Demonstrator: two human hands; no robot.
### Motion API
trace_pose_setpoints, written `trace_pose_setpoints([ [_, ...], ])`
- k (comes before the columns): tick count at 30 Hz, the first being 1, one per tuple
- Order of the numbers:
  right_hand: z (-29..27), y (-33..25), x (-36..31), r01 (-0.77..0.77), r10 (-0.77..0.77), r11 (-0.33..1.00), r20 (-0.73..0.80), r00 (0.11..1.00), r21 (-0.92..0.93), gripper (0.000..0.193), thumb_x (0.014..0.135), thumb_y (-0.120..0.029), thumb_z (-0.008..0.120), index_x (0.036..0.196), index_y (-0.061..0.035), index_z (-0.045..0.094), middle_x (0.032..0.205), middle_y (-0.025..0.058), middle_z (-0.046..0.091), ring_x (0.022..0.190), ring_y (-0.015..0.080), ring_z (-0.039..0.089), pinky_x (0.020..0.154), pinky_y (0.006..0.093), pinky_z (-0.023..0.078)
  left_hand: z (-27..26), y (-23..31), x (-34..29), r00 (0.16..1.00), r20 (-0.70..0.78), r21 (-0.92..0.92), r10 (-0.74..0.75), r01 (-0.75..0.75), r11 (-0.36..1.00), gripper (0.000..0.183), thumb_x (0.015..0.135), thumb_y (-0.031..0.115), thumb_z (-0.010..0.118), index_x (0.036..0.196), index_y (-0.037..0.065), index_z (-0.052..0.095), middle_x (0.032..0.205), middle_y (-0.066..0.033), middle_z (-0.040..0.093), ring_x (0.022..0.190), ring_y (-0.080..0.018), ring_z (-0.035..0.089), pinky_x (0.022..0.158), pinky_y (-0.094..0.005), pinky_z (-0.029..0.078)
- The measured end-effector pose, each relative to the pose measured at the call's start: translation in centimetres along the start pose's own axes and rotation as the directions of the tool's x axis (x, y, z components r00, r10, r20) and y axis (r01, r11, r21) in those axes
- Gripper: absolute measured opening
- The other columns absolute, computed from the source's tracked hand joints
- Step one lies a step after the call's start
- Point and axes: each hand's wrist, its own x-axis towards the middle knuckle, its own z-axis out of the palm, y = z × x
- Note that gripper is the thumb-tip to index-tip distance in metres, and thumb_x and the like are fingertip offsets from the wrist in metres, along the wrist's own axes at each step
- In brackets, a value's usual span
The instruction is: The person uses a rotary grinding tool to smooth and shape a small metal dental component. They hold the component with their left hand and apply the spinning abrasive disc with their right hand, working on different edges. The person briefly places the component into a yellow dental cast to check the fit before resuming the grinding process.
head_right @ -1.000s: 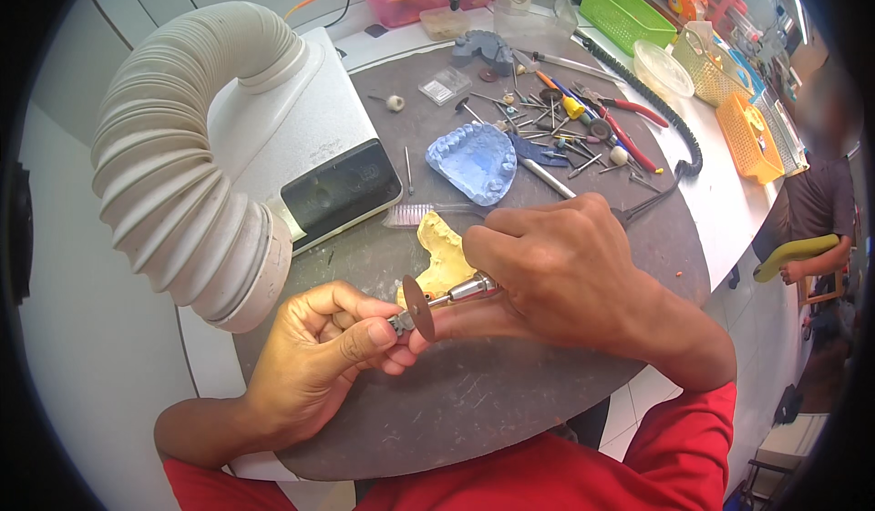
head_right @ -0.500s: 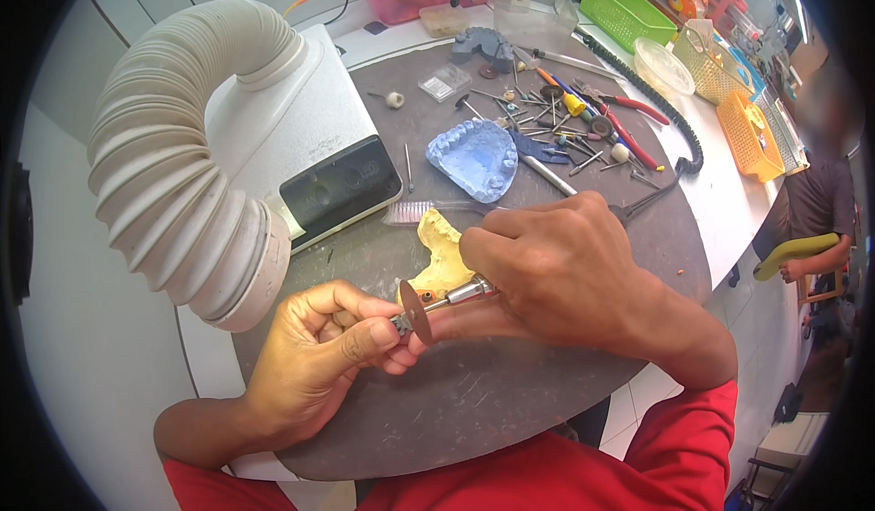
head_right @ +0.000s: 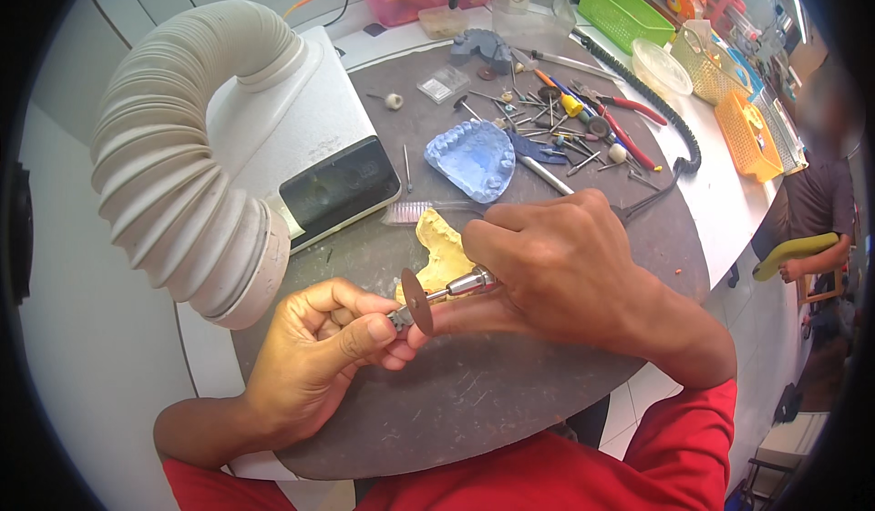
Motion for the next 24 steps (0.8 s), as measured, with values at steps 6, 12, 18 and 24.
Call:
trace_pose_setpoints([
  [6, 0.08, 0.07, -0.03, 0.007, -0.007, 1.000, 0.007, 1.000, 0.004, 0.053, 0.069, -0.054, 0.078, 0.061, -0.0090, 0.052, 0.053, 0.0013, 0.049, 0.042, 0.0172, 0.053, 0.038, 0.0320, 0.037, 0.00, -0.07, -0.01, 1.000, -0.004, 0.009, 0.004, -0.004, 1.000, 0.013, 0.095, 0.008, 0.060, 0.106, 0.001, 0.061, 0.101, -0.0169, 0.068, 0.089, -0.0190, 0.066, 0.078, -0.0305, 0.055],
  [12, 0.06, -0.10, 0.07, 0.004, -0.004, 1.000, 0.015, 1.000, 0.008, 0.053, 0.069, -0.055, 0.078, 0.060, -0.0090, 0.052, 0.053, 0.0013, 0.049, 0.042, 0.0170, 0.053, 0.038, 0.0320, 0.037, 0.16, 0.11, -0.03, 1.000, -0.018, 0.025, -0.004, 0.004, 1.000, 0.013, 0.095, 0.008, 0.060, 0.105, 0.001, 0.061, 0.100, -0.0175, 0.068, 0.088, -0.0193, 0.066, 0.078, -0.0308, 0.055],
  [18, 0.13, -0.12, 0.07, 0.018, -0.018, 1.000, 0.028, 0.999, -0.003, 0.054, 0.068, -0.055, 0.078, 0.059, -0.0091, 0.051, 0.052, 0.0015, 0.048, 0.041, 0.0173, 0.053, 0.038, 0.0318, 0.038, 0.19, 0.21, -0.05, 1.000, -0.028, 0.051, -0.011, 0.013, 0.999, 0.012, 0.095, 0.006, 0.060, 0.105, 0.000, 0.061, 0.099, -0.0179, 0.068, 0.088, -0.0198, 0.066, 0.078, -0.0310, 0.056],
  [24, 0.17, -0.05, 0.12, 0.044, -0.044, 0.999, -0.010, 0.999, -0.011, 0.052, 0.067, -0.053, 0.080, 0.061, -0.0088, 0.052, 0.052, 0.0015, 0.049, 0.042, 0.0168, 0.052, 0.038, 0.0317, 0.037, 0.18, 0.12, 0.00, 1.000, -0.026, 0.054, -0.005, 0.006, 0.999, 0.011, 0.094, 0.002, 0.060, 0.105, 0.000, 0.061, 0.099, -0.0185, 0.068, 0.090, -0.0201, 0.067, 0.079, -0.0310, 0.055],
])
